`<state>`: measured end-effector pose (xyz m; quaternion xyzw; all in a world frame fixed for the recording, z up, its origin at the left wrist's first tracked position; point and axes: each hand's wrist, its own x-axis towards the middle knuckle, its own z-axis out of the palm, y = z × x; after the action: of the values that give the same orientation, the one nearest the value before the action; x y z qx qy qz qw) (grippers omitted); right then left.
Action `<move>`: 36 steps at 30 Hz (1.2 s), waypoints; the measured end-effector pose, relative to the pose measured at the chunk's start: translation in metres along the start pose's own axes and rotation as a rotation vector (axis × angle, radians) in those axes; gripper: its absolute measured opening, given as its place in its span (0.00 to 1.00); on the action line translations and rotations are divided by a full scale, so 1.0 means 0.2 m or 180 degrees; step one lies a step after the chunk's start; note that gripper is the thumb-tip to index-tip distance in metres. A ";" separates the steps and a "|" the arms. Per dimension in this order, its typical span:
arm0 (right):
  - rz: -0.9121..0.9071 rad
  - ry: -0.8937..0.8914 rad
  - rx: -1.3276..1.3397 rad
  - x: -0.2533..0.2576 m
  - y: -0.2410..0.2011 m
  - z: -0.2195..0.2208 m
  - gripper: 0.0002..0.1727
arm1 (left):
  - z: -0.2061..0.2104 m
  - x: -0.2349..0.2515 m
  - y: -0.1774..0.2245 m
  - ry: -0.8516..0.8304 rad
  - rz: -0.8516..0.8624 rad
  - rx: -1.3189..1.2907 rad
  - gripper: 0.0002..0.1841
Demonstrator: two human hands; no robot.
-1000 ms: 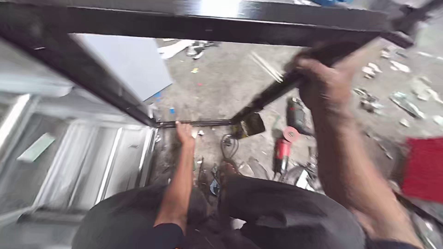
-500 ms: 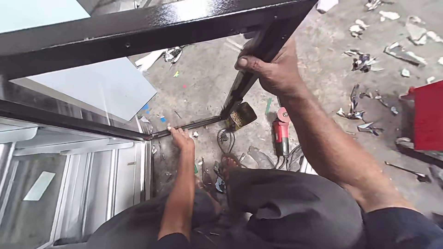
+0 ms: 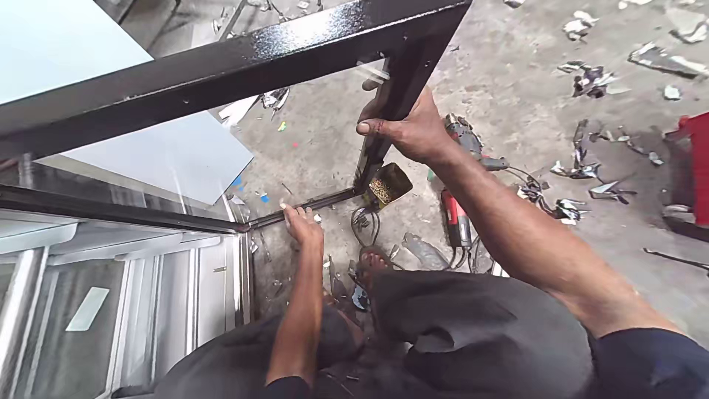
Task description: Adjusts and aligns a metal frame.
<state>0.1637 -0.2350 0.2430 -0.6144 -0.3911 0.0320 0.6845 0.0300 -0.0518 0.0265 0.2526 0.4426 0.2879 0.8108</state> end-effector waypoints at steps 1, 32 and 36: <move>-0.0006 0.0042 -0.0010 0.00 0.00 0.00 0.32 | 0.00 0.00 0.00 -0.0021 0.0024 -0.0014 0.36; 0.0723 0.0133 -0.0240 -0.02 0.02 -0.01 0.35 | 0.06 -0.09 0.06 -0.0085 0.0066 0.0240 0.36; 0.0657 0.0127 -0.0220 -0.02 0.03 -0.02 0.35 | 0.05 -0.10 0.06 -0.0139 0.0032 0.0289 0.37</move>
<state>0.1655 -0.2391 0.2353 -0.6751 -0.3130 0.0765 0.6636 0.0268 -0.0587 0.0520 0.2976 0.4361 0.2660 0.8065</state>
